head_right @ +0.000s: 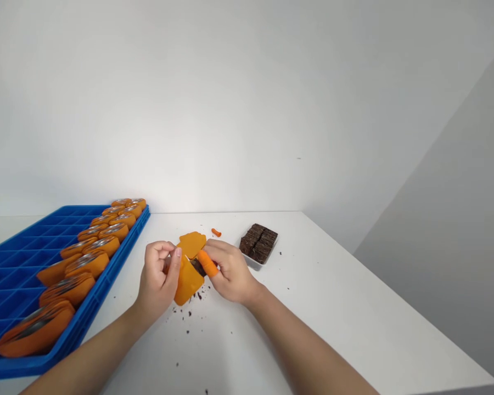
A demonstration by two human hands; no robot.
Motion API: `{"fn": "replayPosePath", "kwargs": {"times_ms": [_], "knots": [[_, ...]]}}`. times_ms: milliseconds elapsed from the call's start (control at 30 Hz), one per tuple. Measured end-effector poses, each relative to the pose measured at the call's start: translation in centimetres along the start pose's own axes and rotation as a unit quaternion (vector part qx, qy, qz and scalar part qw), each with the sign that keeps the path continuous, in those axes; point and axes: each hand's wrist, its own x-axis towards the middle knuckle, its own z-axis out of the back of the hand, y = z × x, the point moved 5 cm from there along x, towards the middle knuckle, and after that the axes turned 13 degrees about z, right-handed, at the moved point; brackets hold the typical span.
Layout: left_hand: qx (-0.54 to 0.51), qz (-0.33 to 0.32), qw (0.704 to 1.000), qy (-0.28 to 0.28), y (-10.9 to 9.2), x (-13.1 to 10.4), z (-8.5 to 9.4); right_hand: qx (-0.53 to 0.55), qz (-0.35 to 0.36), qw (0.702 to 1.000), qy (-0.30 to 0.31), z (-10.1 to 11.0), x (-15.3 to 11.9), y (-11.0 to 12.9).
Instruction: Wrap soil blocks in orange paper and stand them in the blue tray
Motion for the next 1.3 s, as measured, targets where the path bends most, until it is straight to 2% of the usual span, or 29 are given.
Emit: {"fn": "replayPosePath", "kwargs": {"times_ms": [400,600,700,833,1067,1300], "knots": [[-0.001,0.002,1.0,-0.004,-0.3,-0.1,0.1,-0.052,0.014,0.997,0.057,0.0,0.1,0.0],[0.01,-0.024,1.0,0.008,-0.4,0.0,0.0,-0.095,0.032,0.99,0.097,0.1,0.1,0.4],[0.021,-0.039,0.999,0.001,-0.7,0.0,0.1,-0.104,0.032,0.986,0.127,-0.2,-0.1,0.4],[0.029,-0.049,0.998,-0.013,-0.8,0.1,0.3,-0.106,0.04,0.984,0.139,-0.6,-0.2,0.6],[0.033,-0.013,0.999,-0.036,-0.3,0.3,0.6,-0.174,-0.036,0.965,0.194,-1.8,-0.4,0.2],[0.062,0.024,0.997,-0.045,0.0,0.6,0.7,-0.18,-0.04,0.966,0.182,-2.3,-0.9,-0.5]]}}
